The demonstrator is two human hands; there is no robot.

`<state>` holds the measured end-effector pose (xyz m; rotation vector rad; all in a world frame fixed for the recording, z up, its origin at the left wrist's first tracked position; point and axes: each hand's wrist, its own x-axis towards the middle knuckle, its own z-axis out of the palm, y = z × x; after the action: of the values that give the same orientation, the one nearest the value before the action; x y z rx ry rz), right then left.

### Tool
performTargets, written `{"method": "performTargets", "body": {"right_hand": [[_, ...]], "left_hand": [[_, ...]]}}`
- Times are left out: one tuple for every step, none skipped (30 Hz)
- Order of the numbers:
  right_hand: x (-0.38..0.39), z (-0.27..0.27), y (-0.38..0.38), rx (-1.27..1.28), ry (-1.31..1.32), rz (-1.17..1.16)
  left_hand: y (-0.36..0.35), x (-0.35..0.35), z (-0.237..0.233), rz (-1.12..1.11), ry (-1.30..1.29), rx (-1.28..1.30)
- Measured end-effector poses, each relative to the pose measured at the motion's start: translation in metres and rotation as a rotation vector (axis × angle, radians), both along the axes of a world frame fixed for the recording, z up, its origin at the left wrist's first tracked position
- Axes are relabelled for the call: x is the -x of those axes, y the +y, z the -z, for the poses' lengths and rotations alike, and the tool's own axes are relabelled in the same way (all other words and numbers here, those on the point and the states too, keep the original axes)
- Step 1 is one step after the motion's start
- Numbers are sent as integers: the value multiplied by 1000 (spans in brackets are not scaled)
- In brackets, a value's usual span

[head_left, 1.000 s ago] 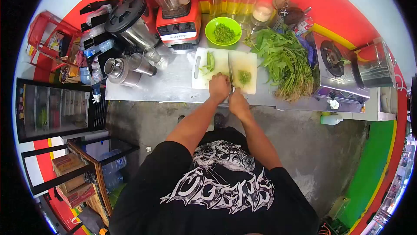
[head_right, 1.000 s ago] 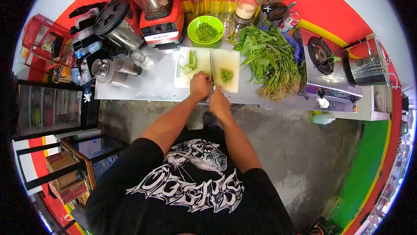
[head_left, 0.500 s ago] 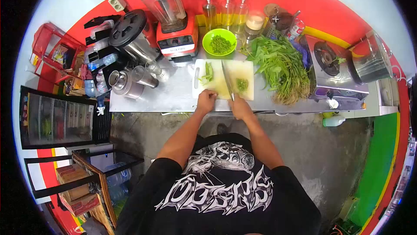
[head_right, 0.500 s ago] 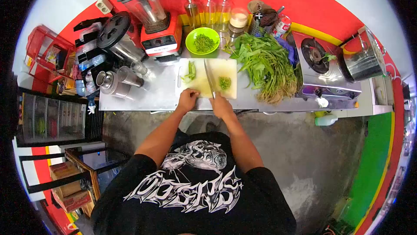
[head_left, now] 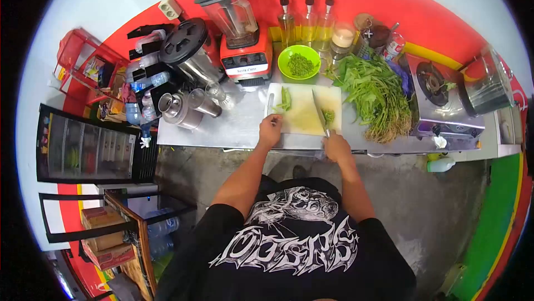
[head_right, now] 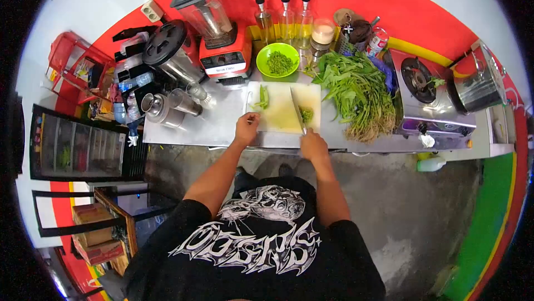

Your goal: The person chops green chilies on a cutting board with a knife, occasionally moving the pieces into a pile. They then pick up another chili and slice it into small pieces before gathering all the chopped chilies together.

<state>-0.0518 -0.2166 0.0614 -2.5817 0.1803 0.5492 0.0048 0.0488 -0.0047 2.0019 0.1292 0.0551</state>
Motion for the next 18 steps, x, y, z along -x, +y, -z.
{"method": "performTargets", "body": {"right_hand": [[0,-9,-5,-16,13,-31],[0,-18,-10,-6,10,-48],[0,-36,-14,-94,94,-38],[0,-45,-17,-180,180,-26],[4,19,-37,-42,-234,-217],[2,7,-38,-33,-234,-235],[3,-15,-38,-120,-86,-150],[3,-29,-37,-205,65,-61],[2,-28,-40,-199,65,-70],[1,-28,-42,-201,62,-75],[0,-27,-45,-203,57,-79],[-1,-34,-44,-199,52,-80],[1,-45,-40,-231,82,-51],[0,-52,-38,-265,112,-22],[-1,-47,-40,-264,109,-23],[-3,-39,-41,-251,107,-48],[-4,-31,-43,-240,107,-71],[-4,-31,-43,-242,111,-69]], "left_hand": [[4,1,-2,-18,21,-12],[7,0,-3,-34,18,-1],[11,-3,2,-59,12,-75],[14,-5,6,-85,7,-150],[15,-4,3,-86,-28,-193],[13,-4,-1,-103,-28,-183],[12,-4,-5,-107,4,-201],[11,-4,-7,-109,38,-220],[10,-5,-10,-93,53,-231],[10,-5,-14,-82,78,-256],[9,-5,-17,-84,81,-266],[8,-7,-18,-85,83,-277],[7,-9,-18,-86,79,-273],[6,-12,-18,-79,97,-295],[6,-15,-17,-72,116,-319],[6,-17,-14,-73,114,-319],[6,-18,-11,-58,102,-339],[7,-18,-8,-40,92,-359]]}}
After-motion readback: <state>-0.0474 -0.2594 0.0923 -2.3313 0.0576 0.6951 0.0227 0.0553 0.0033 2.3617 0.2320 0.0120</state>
